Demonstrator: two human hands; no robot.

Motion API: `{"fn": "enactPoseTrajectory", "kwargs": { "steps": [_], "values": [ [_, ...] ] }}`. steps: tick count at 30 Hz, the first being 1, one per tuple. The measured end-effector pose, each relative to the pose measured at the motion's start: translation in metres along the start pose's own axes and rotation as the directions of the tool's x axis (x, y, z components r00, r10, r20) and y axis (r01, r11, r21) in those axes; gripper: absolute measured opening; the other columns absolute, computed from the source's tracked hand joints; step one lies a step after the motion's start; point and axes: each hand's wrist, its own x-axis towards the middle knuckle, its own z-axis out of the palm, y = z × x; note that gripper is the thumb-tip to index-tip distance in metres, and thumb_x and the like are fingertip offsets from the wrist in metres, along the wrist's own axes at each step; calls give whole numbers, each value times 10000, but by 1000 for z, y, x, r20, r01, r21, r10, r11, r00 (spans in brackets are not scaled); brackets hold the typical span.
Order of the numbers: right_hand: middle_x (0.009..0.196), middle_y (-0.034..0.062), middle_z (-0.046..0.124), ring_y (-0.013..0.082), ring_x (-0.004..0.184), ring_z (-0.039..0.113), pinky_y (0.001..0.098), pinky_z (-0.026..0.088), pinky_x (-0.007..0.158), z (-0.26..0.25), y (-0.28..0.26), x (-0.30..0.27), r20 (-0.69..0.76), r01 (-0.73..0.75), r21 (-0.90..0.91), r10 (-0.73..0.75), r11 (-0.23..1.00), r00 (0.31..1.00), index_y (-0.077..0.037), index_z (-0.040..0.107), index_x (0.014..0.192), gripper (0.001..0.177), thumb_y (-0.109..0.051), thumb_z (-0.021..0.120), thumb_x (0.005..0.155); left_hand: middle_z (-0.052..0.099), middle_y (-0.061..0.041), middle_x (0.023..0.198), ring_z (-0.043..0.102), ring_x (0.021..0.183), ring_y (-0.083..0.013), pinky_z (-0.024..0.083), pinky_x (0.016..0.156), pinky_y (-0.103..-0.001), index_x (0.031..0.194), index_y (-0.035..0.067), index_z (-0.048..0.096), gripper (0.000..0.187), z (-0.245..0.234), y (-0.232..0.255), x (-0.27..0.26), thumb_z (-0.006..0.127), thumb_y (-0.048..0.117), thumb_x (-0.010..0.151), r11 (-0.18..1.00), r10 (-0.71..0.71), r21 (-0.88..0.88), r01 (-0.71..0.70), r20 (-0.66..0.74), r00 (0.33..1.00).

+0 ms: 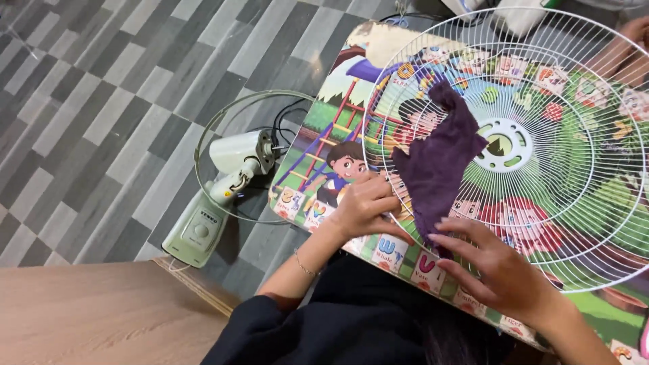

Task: Cleaning a fan grill using a cloth and a toothbrush

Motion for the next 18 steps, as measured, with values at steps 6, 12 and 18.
{"fn": "enactPoseTrajectory", "kwargs": {
  "steps": [6,12,18],
  "values": [
    [1406,85,641,268,1343,567,383,506,1032,18,21,-17,207,-99,-126,124,987,970,-109,632,1341,634,-573,571,913,475,17,736,461,686,-173,389,763,-327,689,137,581,470,-1,1,-1,828,536,654,1000,10,3,-10,1,1000],
    [1311,-28,705,201,1029,766,356,628,832,-4,4,-26,152,-460,-241,501,855,852,-223,644,1316,625,-545,687,781,470,19,743,448,709,-182,363,763,-339,697,148,565,466,1,-2,-3,845,518,662,1000,14,-1,-14,8,1000],
    [1376,103,656,299,1325,578,406,526,1013,17,18,-28,219,-213,-126,237,969,947,-82,651,1288,676,-553,740,811,475,25,751,482,732,-184,387,796,-347,702,154,560,486,-1,-1,-2,840,547,650,999,40,36,-41,16,999]
  ]
}}
